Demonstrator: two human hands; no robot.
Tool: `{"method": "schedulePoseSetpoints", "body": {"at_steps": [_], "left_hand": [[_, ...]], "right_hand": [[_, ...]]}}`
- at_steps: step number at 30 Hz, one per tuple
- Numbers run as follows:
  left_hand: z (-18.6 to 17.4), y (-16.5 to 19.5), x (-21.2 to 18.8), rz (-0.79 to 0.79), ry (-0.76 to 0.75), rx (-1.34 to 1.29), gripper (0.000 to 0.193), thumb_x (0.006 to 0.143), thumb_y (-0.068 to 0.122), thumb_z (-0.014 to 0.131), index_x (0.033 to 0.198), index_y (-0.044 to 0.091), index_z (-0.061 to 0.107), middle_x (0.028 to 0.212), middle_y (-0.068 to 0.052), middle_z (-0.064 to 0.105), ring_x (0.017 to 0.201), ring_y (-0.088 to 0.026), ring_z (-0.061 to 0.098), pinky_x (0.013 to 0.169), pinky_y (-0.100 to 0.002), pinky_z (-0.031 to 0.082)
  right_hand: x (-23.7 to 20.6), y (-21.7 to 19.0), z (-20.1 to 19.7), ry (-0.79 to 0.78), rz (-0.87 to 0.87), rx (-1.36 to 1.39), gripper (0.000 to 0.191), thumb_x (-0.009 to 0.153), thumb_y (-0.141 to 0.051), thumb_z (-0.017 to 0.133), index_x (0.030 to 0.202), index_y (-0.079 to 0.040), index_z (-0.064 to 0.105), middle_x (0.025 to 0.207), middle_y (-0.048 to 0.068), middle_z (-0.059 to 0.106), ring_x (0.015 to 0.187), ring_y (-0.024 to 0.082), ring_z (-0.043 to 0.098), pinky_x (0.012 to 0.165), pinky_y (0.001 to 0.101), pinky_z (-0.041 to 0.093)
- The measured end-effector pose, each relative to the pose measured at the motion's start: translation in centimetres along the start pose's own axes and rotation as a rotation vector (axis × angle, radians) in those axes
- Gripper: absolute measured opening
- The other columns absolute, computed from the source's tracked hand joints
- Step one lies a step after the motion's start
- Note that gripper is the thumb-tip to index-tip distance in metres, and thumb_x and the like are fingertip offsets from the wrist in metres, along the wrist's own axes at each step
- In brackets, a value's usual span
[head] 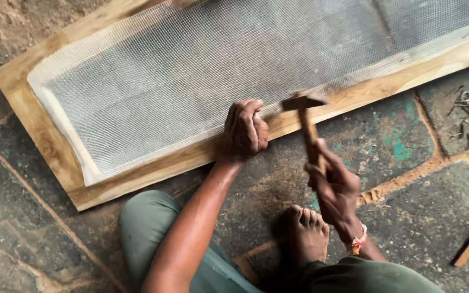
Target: The person is assembling a wooden frame with a mesh screen. They use a hammer to drive nails into the frame, securing the mesh in place. The person works methodically along the edges of the frame.
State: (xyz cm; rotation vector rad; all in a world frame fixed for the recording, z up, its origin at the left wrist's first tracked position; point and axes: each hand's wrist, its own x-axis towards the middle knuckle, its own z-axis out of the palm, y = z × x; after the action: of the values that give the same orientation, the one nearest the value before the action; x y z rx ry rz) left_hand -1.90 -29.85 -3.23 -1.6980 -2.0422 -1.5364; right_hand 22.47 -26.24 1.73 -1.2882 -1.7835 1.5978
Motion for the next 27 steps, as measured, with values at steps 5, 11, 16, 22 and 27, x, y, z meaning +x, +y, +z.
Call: {"method": "schedulePoseSetpoints", "body": {"at_steps": [5,11,16,22,27], "left_hand": [[-0.3,0.2,0.1,-0.035,-0.007,0.014,0.039,0.093,-0.010,0.052,0.130,-0.003,0.043,0.113,-0.021,0.058,0.099,-0.036,0.061,0.088,-0.047,0.052],[-0.6,0.3,0.1,-0.058,-0.007,0.051,0.034,0.096,-0.008,0.051,0.129,-0.002,0.045,0.114,-0.021,0.058,0.099,-0.036,0.060,0.089,-0.048,0.051],[-0.6,0.1,0.0,-0.033,0.003,0.070,0.036,0.095,-0.007,0.050,0.130,-0.002,0.044,0.114,-0.022,0.057,0.098,-0.036,0.060,0.087,-0.048,0.050],[-0.5,0.1,0.0,-0.062,-0.007,0.052,0.040,0.095,-0.008,0.051,0.134,-0.002,0.042,0.118,-0.021,0.056,0.103,-0.036,0.059,0.091,-0.048,0.050],[-0.5,0.0,-0.2,-0.081,-0.037,0.068,0.044,0.090,-0.008,0.053,0.131,0.000,0.043,0.117,-0.021,0.056,0.100,-0.037,0.058,0.090,-0.049,0.050]], "right_hand": [[0.5,-0.5,0.5,0.055,-0.383,-0.394,0.048,0.096,-0.003,0.072,0.141,-0.009,0.059,0.101,0.014,0.074,0.081,0.022,0.069,0.067,0.0336,0.055],[1.2,-2.0,0.9,0.128,-0.627,-0.648,0.039,0.097,0.001,0.074,0.134,-0.006,0.064,0.112,0.016,0.073,0.092,0.028,0.074,0.075,0.0376,0.059],[1.3,-2.8,0.8,0.085,-0.514,-0.793,0.036,0.091,-0.002,0.080,0.127,-0.004,0.074,0.100,0.014,0.075,0.075,0.028,0.071,0.062,0.0383,0.055],[1.6,-3.2,0.4,0.115,-0.643,-0.778,0.034,0.093,-0.002,0.079,0.126,-0.009,0.071,0.102,0.013,0.073,0.076,0.026,0.070,0.063,0.0371,0.055],[1.5,-2.9,0.1,0.163,-0.734,-0.663,0.038,0.103,0.000,0.076,0.138,-0.007,0.065,0.114,0.015,0.072,0.091,0.030,0.073,0.070,0.0342,0.058]]}}
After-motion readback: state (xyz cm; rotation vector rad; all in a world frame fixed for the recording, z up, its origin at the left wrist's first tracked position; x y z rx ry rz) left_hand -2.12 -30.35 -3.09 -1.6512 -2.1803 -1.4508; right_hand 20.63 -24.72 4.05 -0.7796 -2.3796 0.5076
